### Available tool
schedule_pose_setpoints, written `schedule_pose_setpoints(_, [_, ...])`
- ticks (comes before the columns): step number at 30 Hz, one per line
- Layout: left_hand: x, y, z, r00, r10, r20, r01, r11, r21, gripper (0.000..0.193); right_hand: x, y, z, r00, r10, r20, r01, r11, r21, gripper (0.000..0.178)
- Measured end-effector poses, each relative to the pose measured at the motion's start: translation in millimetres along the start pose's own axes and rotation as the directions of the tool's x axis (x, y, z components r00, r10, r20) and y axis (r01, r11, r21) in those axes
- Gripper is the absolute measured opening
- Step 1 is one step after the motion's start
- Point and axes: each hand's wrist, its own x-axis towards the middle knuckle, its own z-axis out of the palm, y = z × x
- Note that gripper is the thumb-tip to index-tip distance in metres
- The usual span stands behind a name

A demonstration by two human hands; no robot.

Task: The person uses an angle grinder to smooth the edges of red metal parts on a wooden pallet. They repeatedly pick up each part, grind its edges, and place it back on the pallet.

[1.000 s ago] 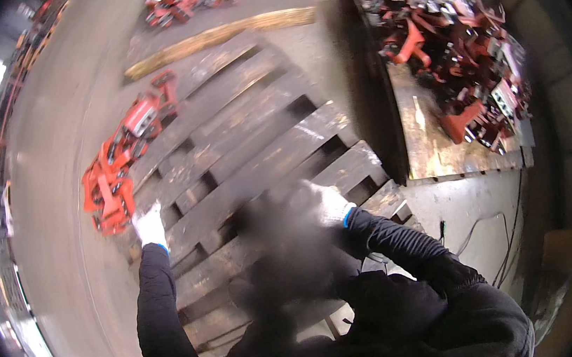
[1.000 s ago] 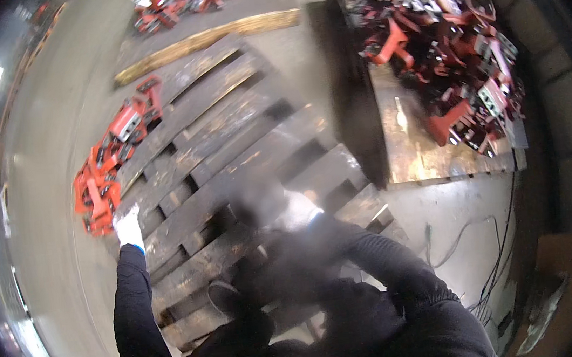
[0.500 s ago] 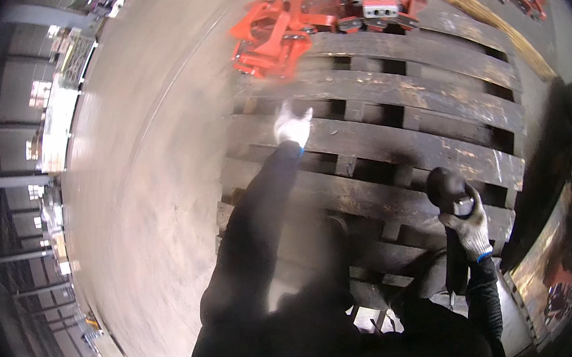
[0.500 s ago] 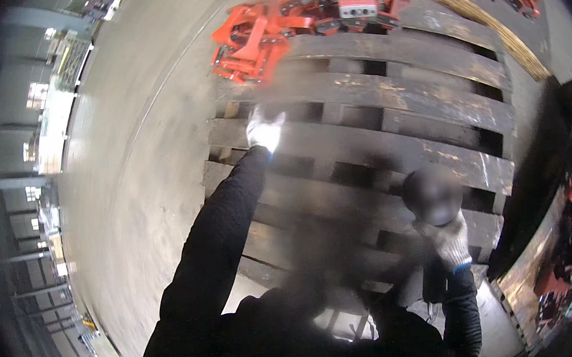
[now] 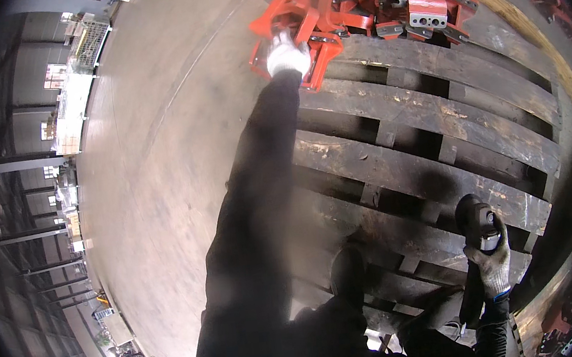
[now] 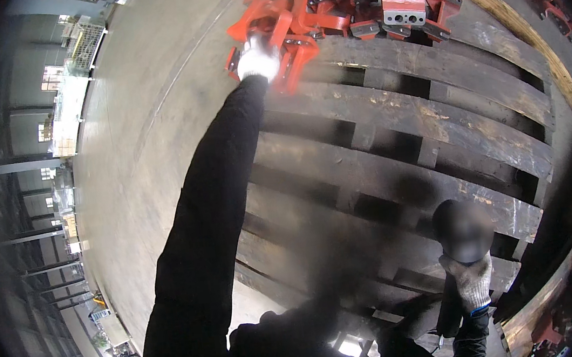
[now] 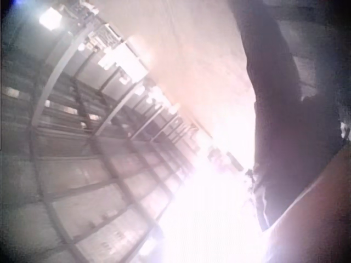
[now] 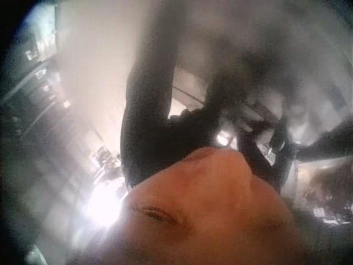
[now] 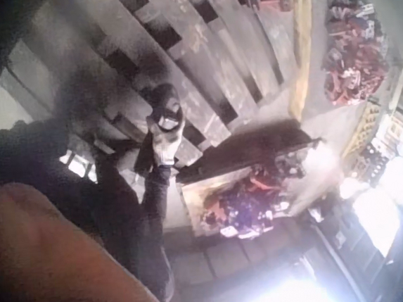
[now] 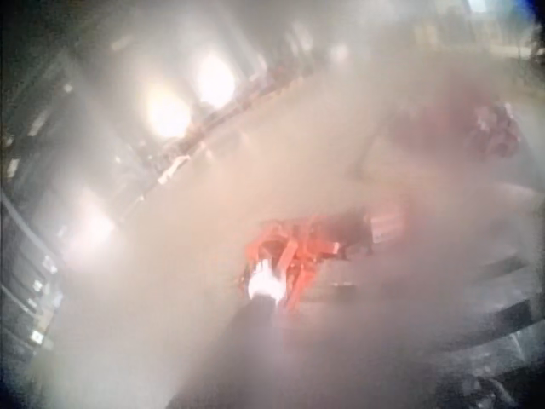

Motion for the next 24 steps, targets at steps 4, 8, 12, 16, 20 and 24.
schedule_pose_setpoints(4, [46,8,16,0.956,-0.122,0.268,0.121,0.992,0.019,0.073,6,-2,1,0.998,0.056,0.027,-0.059,0.993,0.099,0.097])
schedule_pose_setpoints(8, [51,22,35,0.95,-0.208,0.233,0.181,0.974,0.134,0.071,6,-6,4,0.997,0.082,-0.002,-0.081,0.992,0.101,0.096])
schedule_pose_setpoints(12, [56,25,34,0.941,-0.193,0.279,0.154,0.976,0.155,0.084,3,-9,2,0.996,0.077,-0.054,-0.076,0.997,0.007,0.094])
schedule_pose_setpoints(16, [23,-14,17,0.99,-0.137,0.025,0.139,0.983,-0.122,0.073,-2,-8,-3,0.998,0.047,-0.045,-0.045,0.998,0.047,0.094])
schedule_pose_setpoints(20, [-23,2,-26,0.998,-0.04,-0.057,-0.018,0.64,-0.768,0.047,-5,20,-5,0.986,-0.038,-0.159,0.03,0.998,-0.055,0.093])
schedule_pose_setpoints(24, [-129,56,-67,0.975,0.157,0.157,0.082,0.402,-0.912,0.034,0,23,-9,0.99,-0.084,-0.11,0.091,0.994,0.064,0.093])
